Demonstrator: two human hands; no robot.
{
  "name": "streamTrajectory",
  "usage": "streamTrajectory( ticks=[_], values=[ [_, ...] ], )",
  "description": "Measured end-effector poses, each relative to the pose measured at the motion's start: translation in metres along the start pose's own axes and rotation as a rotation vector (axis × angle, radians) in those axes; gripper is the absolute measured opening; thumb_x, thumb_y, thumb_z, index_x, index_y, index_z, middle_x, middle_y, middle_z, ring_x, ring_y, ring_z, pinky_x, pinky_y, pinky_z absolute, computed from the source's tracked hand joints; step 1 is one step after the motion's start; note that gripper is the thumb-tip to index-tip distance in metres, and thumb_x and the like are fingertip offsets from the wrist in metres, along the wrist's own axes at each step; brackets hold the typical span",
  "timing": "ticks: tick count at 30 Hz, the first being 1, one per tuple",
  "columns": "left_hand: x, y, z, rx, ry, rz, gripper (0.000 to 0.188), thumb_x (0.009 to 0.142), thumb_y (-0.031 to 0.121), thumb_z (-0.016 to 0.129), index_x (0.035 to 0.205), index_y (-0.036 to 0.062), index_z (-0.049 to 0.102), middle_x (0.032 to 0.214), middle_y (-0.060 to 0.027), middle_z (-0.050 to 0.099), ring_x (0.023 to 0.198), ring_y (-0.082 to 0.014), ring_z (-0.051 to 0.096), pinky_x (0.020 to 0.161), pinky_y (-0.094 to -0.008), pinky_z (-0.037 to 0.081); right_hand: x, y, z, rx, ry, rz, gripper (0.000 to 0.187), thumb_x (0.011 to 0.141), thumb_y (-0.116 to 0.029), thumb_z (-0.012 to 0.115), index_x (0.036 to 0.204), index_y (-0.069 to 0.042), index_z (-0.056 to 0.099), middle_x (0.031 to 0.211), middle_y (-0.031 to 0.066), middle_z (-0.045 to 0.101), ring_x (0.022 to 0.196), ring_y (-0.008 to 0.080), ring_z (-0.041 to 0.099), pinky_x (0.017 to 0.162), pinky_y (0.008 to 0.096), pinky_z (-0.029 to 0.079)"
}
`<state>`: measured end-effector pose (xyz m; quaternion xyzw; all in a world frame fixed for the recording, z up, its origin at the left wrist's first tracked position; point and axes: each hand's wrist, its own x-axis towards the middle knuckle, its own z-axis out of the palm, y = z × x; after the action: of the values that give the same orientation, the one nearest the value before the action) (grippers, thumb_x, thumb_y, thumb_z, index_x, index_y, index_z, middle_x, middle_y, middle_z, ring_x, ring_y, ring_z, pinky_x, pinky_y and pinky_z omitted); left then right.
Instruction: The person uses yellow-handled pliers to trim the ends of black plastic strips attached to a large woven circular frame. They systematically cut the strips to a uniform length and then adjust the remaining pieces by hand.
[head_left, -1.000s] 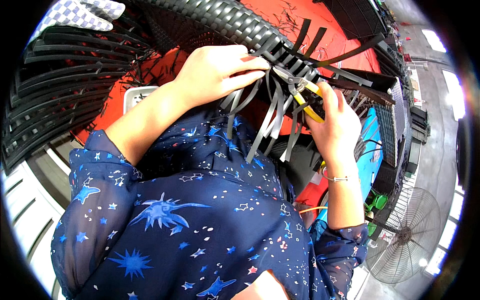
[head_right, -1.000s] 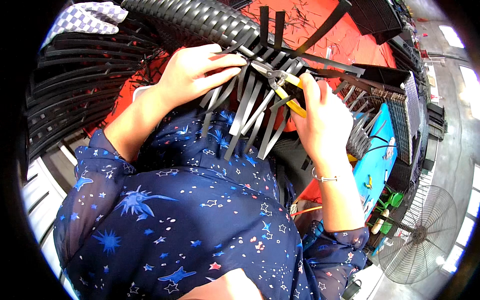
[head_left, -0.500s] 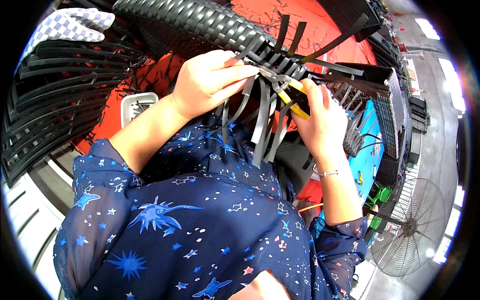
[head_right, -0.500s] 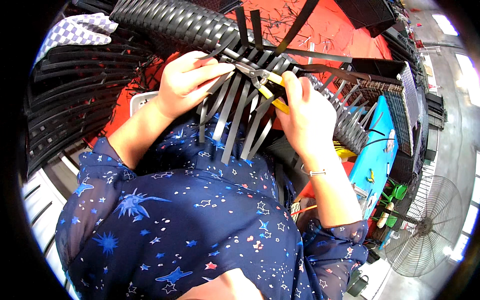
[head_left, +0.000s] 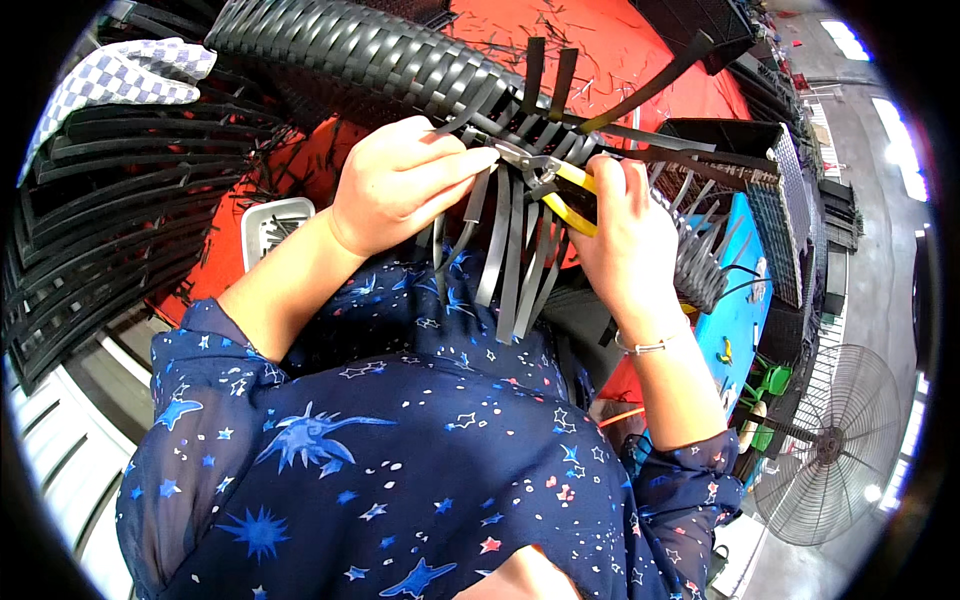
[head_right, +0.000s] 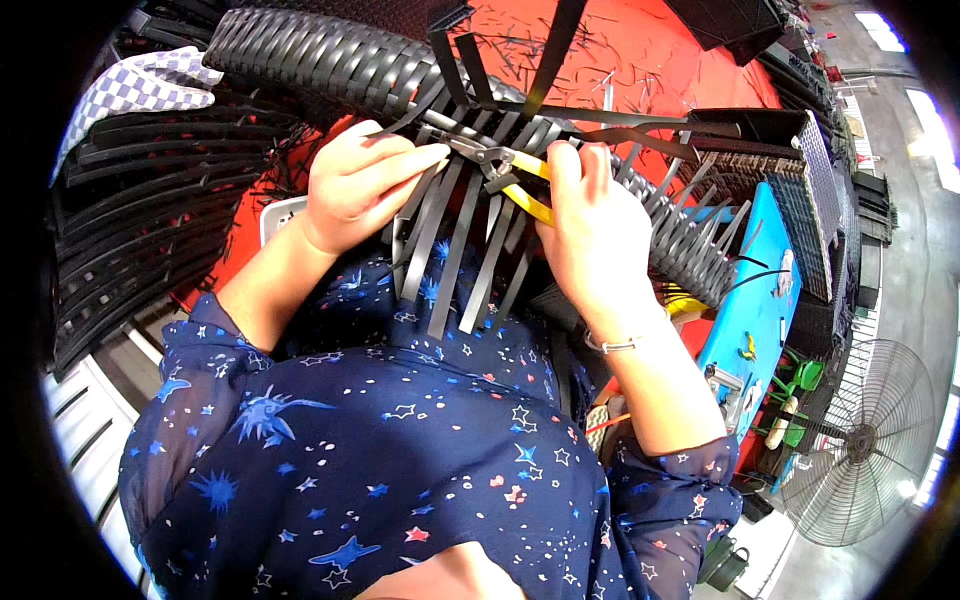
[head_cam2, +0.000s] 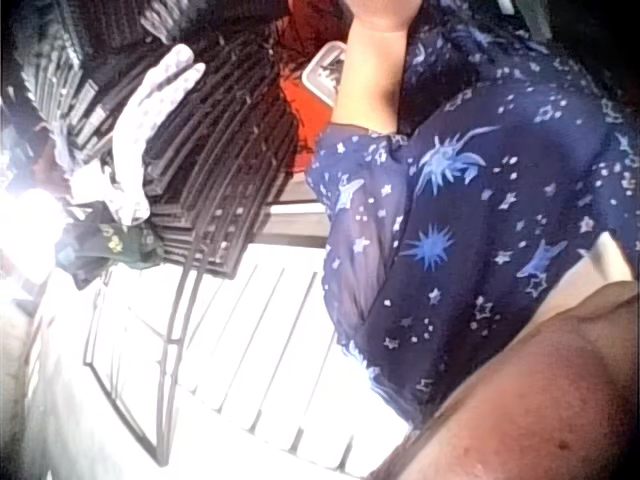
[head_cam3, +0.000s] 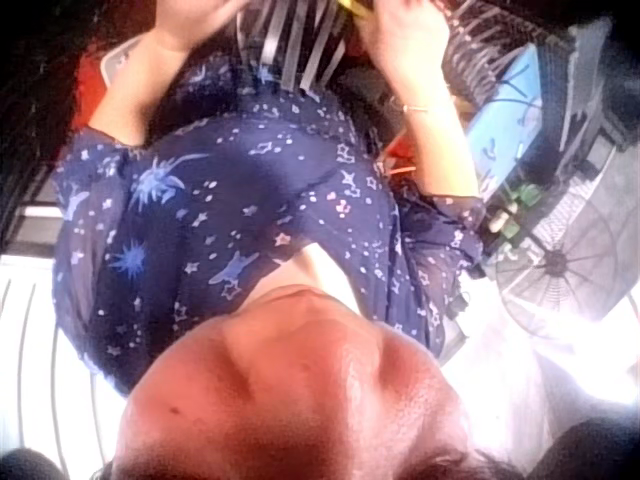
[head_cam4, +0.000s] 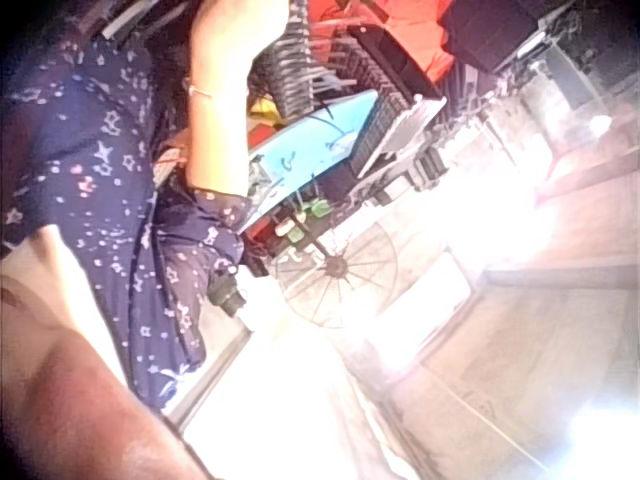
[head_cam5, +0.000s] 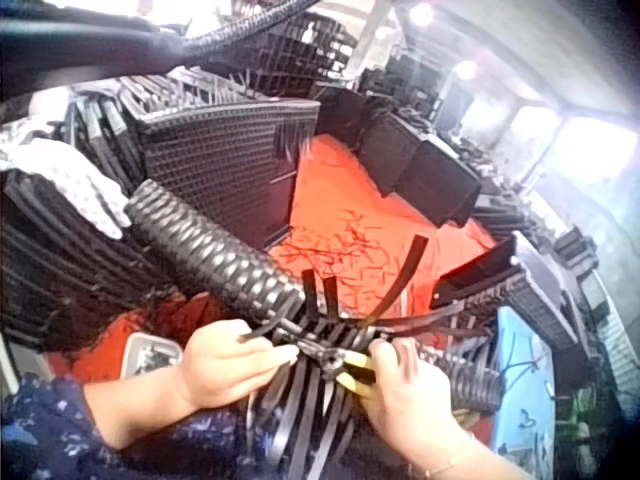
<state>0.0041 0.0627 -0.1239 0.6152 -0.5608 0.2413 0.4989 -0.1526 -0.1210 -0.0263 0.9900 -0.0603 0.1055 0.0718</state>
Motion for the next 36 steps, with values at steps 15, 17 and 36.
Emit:
streamTrajectory(
  ticks=[15, 17, 36],
  values=[
    [0.001, -0.004, 0.001, -0.038, 0.006, 0.01, 0.034, 0.074, -0.002, 0.074, 0.108, 0.0019, 0.074, 0.081, -0.0062, 0.067, 0.066, -0.0207, 0.061, 0.062, -0.0323, 0.044, 0.009, -0.002, -0.008, 0.004, -0.119, -0.01, 0.054, 0.067, -0.009, 0.083, 0.11, -0.005, 0.05, 0.113, 0.0193, 0.06, 0.088, 0.0372, 0.067, 0.073, 0.0421, 0.056],
    [0.003, -0.002, -0.001, -0.03, 0.006, 0.013, 0.033, 0.074, -0.002, 0.074, 0.108, 0.0019, 0.074, 0.081, -0.0064, 0.067, 0.066, -0.0208, 0.061, 0.062, -0.0323, 0.044, 0.009, -0.003, -0.008, 0.014, -0.133, -0.008, 0.056, 0.066, -0.009, 0.084, 0.111, -0.005, 0.049, 0.115, 0.0194, 0.059, 0.09, 0.0372, 0.067, 0.074, 0.0421, 0.056],
    [-0.003, -0.003, 0.005, -0.087, 0.092, -0.04, 0.03, 0.073, 0.003, 0.077, 0.103, 0.0056, 0.075, 0.079, -0.0049, 0.064, 0.069, -0.0235, 0.058, 0.063, -0.0342, 0.05, 0.003, 0.0, 0.0, -0.005, -0.06, -0.059, 0.05, 0.068, -0.003, 0.078, 0.108, -0.005, 0.048, 0.109, 0.0175, 0.061, 0.082, 0.0364, 0.067, 0.07, 0.0427, 0.056]
  ],
)
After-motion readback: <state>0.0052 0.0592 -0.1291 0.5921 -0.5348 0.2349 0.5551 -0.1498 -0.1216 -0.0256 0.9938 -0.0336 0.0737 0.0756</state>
